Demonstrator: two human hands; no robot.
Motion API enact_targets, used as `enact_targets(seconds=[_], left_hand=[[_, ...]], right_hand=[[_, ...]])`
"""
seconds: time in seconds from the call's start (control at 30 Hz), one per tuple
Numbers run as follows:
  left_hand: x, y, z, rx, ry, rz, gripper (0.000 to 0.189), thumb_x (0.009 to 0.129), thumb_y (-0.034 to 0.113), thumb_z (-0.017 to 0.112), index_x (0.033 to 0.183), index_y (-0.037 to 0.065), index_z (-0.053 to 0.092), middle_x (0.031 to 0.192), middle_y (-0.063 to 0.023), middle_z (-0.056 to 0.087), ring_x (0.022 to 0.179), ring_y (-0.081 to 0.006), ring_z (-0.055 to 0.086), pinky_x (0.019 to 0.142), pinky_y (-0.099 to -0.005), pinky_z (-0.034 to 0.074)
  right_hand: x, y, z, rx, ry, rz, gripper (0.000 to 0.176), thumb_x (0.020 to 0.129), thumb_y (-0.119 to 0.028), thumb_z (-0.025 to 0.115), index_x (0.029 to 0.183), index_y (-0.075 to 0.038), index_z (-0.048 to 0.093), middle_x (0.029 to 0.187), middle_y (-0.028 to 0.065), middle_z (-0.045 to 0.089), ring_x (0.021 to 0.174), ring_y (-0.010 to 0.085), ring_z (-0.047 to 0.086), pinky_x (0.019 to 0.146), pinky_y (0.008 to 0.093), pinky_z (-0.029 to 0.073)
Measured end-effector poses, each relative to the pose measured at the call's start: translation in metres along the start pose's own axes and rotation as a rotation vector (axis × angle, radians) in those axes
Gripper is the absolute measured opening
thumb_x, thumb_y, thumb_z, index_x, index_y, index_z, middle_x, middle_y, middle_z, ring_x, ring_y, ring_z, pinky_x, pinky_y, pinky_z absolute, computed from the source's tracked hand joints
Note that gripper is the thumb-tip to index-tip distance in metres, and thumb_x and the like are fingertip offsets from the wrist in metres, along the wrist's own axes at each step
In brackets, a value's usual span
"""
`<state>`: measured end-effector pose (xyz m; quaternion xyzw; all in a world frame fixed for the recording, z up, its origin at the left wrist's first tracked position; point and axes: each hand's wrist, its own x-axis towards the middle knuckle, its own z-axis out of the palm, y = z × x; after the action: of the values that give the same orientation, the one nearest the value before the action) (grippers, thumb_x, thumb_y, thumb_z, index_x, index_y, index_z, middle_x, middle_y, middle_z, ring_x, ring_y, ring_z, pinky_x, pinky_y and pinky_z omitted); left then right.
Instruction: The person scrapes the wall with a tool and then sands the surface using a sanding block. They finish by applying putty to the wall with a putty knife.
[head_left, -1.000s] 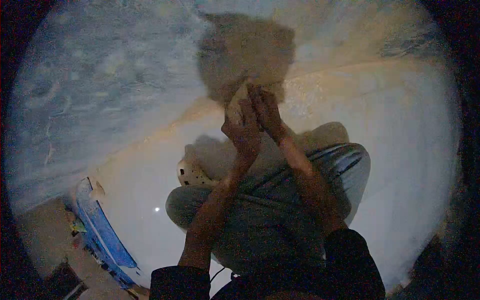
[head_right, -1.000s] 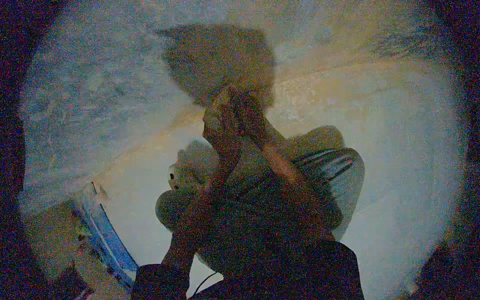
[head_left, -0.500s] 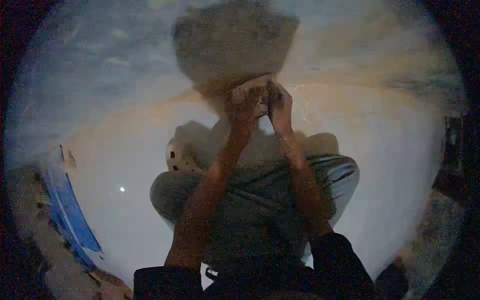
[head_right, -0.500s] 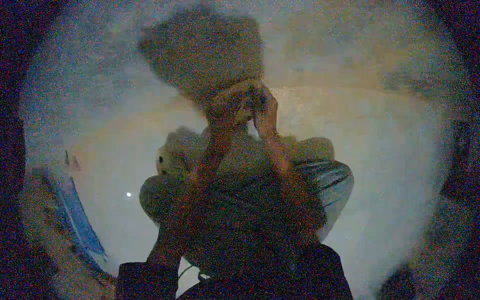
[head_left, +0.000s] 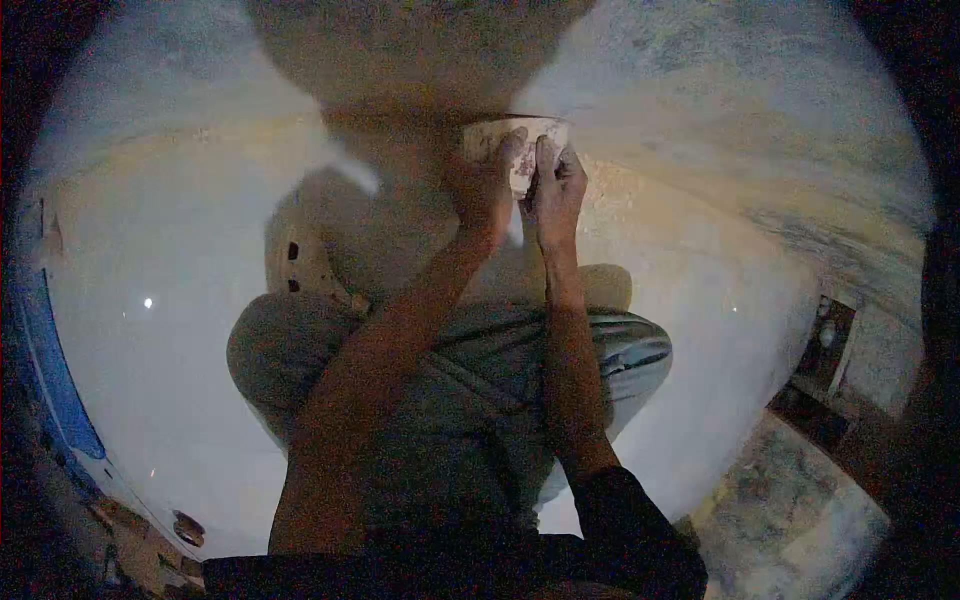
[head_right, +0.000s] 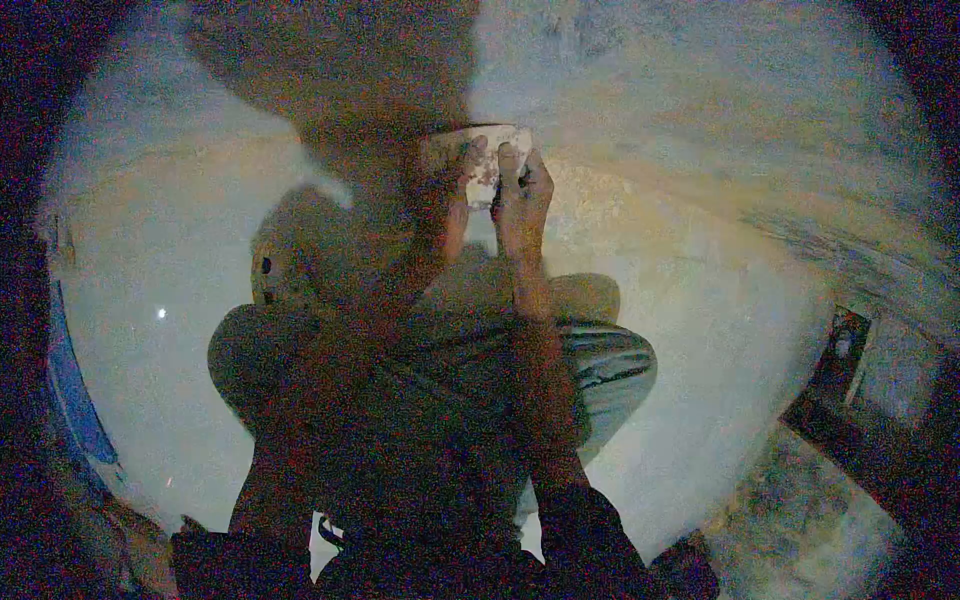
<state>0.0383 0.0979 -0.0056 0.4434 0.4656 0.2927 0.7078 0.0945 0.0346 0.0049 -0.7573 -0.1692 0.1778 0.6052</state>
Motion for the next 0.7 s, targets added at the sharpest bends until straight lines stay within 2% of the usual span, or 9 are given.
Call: enact_targets(seconds=[0.1,0.17,0.2,0.27,0.3,0.4,0.5,0.57,0.7], left_hand=[[0.000,0.003,-0.004,-0.156,0.006,-0.031,0.041,0.079,0.024,0.078,0.105,-0.002,0.061,0.103,-0.0117,0.064,0.094,-0.0235,0.060,0.086,-0.0361,0.047],[0.007,-0.007,-0.005,-0.229,-0.043,0.216,0.038,0.079,0.023,0.078,0.102,-0.001,0.060,0.099,-0.0108,0.063,0.092,-0.0221,0.060,0.085,-0.0358,0.048],[0.005,-0.011,-0.005,-0.230,-0.043,0.207,0.038,0.079,0.023,0.078,0.102,-0.001,0.060,0.099,-0.0108,0.063,0.092,-0.0221,0.060,0.085,-0.0358,0.048],[0.004,-0.020,-0.003,-0.174,0.002,0.063,0.039,0.077,0.021,0.080,0.102,-0.001,0.059,0.097,-0.0100,0.062,0.090,-0.0208,0.059,0.083,-0.0357,0.048],[0.001,-0.019,-0.002,-0.176,-0.004,0.063,0.039,0.077,0.021,0.080,0.102,-0.001,0.059,0.097,-0.0100,0.062,0.090,-0.0208,0.059,0.083,-0.0357,0.048],[-0.004,-0.023,-0.007,-0.451,0.103,0.180,0.038,0.078,0.021,0.079,0.102,-0.001,0.058,0.096,-0.0086,0.063,0.090,-0.0200,0.059,0.081,-0.0361,0.049],[-0.002,-0.031,-0.011,-0.255,-0.020,0.206,0.038,0.080,0.022,0.077,0.104,-0.001,0.059,0.097,-0.0093,0.063,0.089,-0.0211,0.060,0.081,-0.0366,0.049],[-0.009,-0.008,-0.010,-0.063,0.104,0.252,0.040,0.081,0.025,0.076,0.105,-0.001,0.059,0.094,-0.0119,0.065,0.088,-0.0235,0.062,0.080,-0.0375,0.049],[-0.010,-0.006,-0.004,-0.022,0.114,0.234,0.038,0.080,0.026,0.077,0.102,-0.001,0.061,0.092,-0.0127,0.066,0.086,-0.0248,0.063,0.080,-0.0379,0.049]], right_hand=[[-0.001,0.007,0.002,-0.065,0.040,-0.127,0.025,0.100,-0.030,0.055,0.090,-0.007,0.060,0.064,-0.0052,0.047,0.055,0.0038,0.038,0.048,0.0233,0.031],[-0.007,-0.005,0.006,-0.064,0.066,-0.003,0.027,0.100,-0.029,0.054,0.089,-0.005,0.060,0.068,-0.0050,0.049,0.059,0.0048,0.040,0.052,0.0242,0.034],[-0.010,-0.001,0.004,-0.070,0.067,0.003,0.027,0.100,-0.029,0.054,0.089,-0.005,0.060,0.068,-0.0050,0.049,0.059,0.0048,0.040,0.052,0.0242,0.034],[-0.008,0.015,0.000,-0.037,0.036,0.095,0.032,0.098,-0.032,0.057,0.086,-0.003,0.059,0.068,-0.0009,0.052,0.062,0.0076,0.043,0.054,0.0272,0.035],[-0.007,0.026,0.001,-0.040,0.041,0.092,0.032,0.098,-0.032,0.057,0.086,-0.003,0.059,0.068,-0.0009,0.052,0.062,0.0076,0.043,0.054,0.0272,0.035],[-0.006,0.034,0.009,0.042,-0.012,-0.029,0.030,0.098,-0.030,0.057,0.088,-0.003,0.060,0.069,-0.0003,0.054,0.061,0.0073,0.042,0.053,0.0268,0.035],[-0.008,0.014,0.005,0.004,0.020,0.020,0.029,0.098,-0.029,0.057,0.090,-0.002,0.061,0.070,-0.0004,0.054,0.060,0.0077,0.042,0.053,0.0273,0.036],[-0.009,0.016,0.006,0.002,0.015,0.028,0.029,0.098,-0.029,0.057,0.090,-0.001,0.061,0.070,-0.0004,0.054,0.060,0.0077,0.043,0.053,0.0276,0.036],[-0.007,0.015,0.002,0.082,-0.007,0.119,0.028,0.098,-0.028,0.057,0.091,-0.001,0.062,0.071,-0.0001,0.056,0.061,0.0078,0.045,0.054,0.0283,0.038]])
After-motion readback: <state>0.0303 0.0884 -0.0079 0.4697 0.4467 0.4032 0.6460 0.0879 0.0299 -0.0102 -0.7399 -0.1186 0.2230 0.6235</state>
